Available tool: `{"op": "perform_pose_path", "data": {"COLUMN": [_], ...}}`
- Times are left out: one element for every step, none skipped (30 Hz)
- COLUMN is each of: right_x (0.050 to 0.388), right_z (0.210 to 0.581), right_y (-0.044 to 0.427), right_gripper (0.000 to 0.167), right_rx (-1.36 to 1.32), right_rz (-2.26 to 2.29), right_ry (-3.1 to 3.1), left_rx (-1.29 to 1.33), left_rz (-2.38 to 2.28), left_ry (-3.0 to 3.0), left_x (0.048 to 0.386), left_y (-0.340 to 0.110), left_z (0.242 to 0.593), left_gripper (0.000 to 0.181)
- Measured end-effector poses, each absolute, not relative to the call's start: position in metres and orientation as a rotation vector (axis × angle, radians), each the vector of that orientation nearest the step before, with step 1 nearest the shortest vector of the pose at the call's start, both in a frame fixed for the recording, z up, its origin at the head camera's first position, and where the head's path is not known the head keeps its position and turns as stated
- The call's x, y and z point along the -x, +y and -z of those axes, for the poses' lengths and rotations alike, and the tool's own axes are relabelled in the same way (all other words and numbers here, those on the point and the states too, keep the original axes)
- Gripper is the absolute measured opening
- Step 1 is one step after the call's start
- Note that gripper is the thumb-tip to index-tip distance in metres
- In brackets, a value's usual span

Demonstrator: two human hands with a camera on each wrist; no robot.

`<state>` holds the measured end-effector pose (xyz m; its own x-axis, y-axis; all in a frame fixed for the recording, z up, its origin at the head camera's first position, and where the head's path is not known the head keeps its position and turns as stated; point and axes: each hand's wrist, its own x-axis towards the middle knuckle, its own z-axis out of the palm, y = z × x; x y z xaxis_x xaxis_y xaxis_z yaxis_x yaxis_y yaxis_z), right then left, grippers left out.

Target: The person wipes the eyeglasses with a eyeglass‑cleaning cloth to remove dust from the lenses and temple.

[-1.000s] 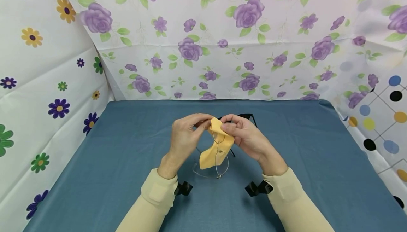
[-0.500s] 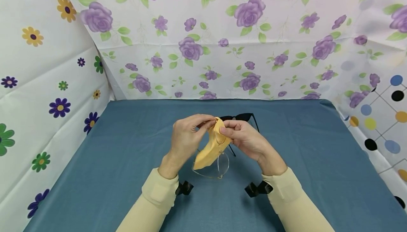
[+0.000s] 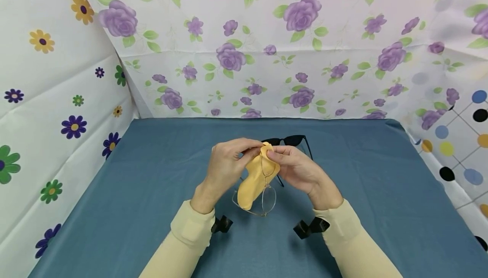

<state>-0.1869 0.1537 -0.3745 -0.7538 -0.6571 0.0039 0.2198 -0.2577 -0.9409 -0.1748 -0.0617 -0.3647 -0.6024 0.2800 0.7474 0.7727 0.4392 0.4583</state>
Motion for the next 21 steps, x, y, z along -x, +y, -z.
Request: {"op": "perform_pose_path", "data": {"right_x": [0.187, 0.187, 0.187, 0.188, 0.188, 0.189, 0.189, 0.19, 0.19, 0.19, 0.191, 0.191, 0.191, 0.19, 0.19, 0.19, 0.19, 0.19, 0.19, 0.19, 0.19], "right_z": [0.375, 0.375, 0.375, 0.376, 0.376, 0.376, 0.377, 0.377, 0.378, 0.378, 0.378, 0.378, 0.378, 0.378, 0.378, 0.378, 0.378, 0.378, 0.377, 0.377, 0.377], "right_y": [0.154, 0.154, 0.153, 0.153, 0.153, 0.153, 0.154, 0.154, 0.154, 0.154, 0.154, 0.155, 0.155, 0.155, 0.155, 0.156, 0.156, 0.156, 0.156, 0.157, 0.157], "right_gripper": [0.023, 0.022, 0.021, 0.02, 0.019, 0.018, 0.018, 0.018, 0.018, 0.018, 0.018, 0.019, 0.018, 0.018, 0.017, 0.017, 0.016, 0.015, 0.014, 0.014, 0.014], "right_rx": [0.545, 0.55, 0.555, 0.563, 0.576, 0.589, 0.605, 0.62, 0.633, 0.651, 0.667, 0.683, 0.694, 0.703, 0.712, 0.722, 0.727, 0.73, 0.73, 0.73, 0.73], "right_rz": [2.049, 2.047, 2.046, 2.044, 2.038, 2.033, 2.027, 2.02, 2.014, 2.004, 1.994, 1.986, 1.979, 1.972, 1.966, 1.958, 1.953, 1.949, 1.945, 1.94, 1.935], "right_ry": [1.443, 1.451, 1.457, 1.463, 1.473, 1.483, 1.494, 1.504, 1.513, 1.525, 1.535, 1.546, 1.556, 1.564, 1.574, 1.585, 1.593, 1.603, 1.613, 1.623, 1.636], "left_rx": [0.884, 0.888, 0.893, 0.896, 0.899, 0.902, 0.905, 0.908, 0.911, 0.913, 0.914, 0.916, 0.918, 0.92, 0.922, 0.923, 0.924, 0.925, 0.925, 0.923, 0.922], "left_rz": [1.097, 1.097, 1.097, 1.095, 1.095, 1.098, 1.099, 1.103, 1.113, 1.122, 1.137, 1.152, 1.166, 1.181, 1.194, 1.201, 1.214, 1.222, 1.228, 1.234, 1.239], "left_ry": [-2.111, -2.111, -2.11, -2.11, -2.107, -2.103, -2.1, -2.096, -2.091, -2.086, -2.079, -2.073, -2.067, -2.061, -2.054, -2.05, -2.046, -2.043, -2.042, -2.041, -2.041], "left_x": [0.175, 0.175, 0.175, 0.175, 0.175, 0.175, 0.175, 0.176, 0.176, 0.176, 0.176, 0.177, 0.177, 0.177, 0.177, 0.177, 0.178, 0.178, 0.178, 0.178, 0.179], "left_y": [-0.062, -0.062, -0.063, -0.064, -0.064, -0.065, -0.066, -0.066, -0.067, -0.068, -0.068, -0.069, -0.07, -0.07, -0.071, -0.071, -0.071, -0.072, -0.072, -0.072, -0.072], "left_z": [0.365, 0.364, 0.364, 0.363, 0.363, 0.363, 0.362, 0.362, 0.362, 0.361, 0.361, 0.361, 0.36, 0.36, 0.36, 0.36, 0.36, 0.36, 0.36, 0.36, 0.36], "left_gripper": [0.012, 0.011, 0.011, 0.011, 0.012, 0.012, 0.012, 0.012, 0.011, 0.011, 0.011, 0.01, 0.01, 0.009, 0.009, 0.009, 0.009, 0.01, 0.01, 0.01, 0.01]}}
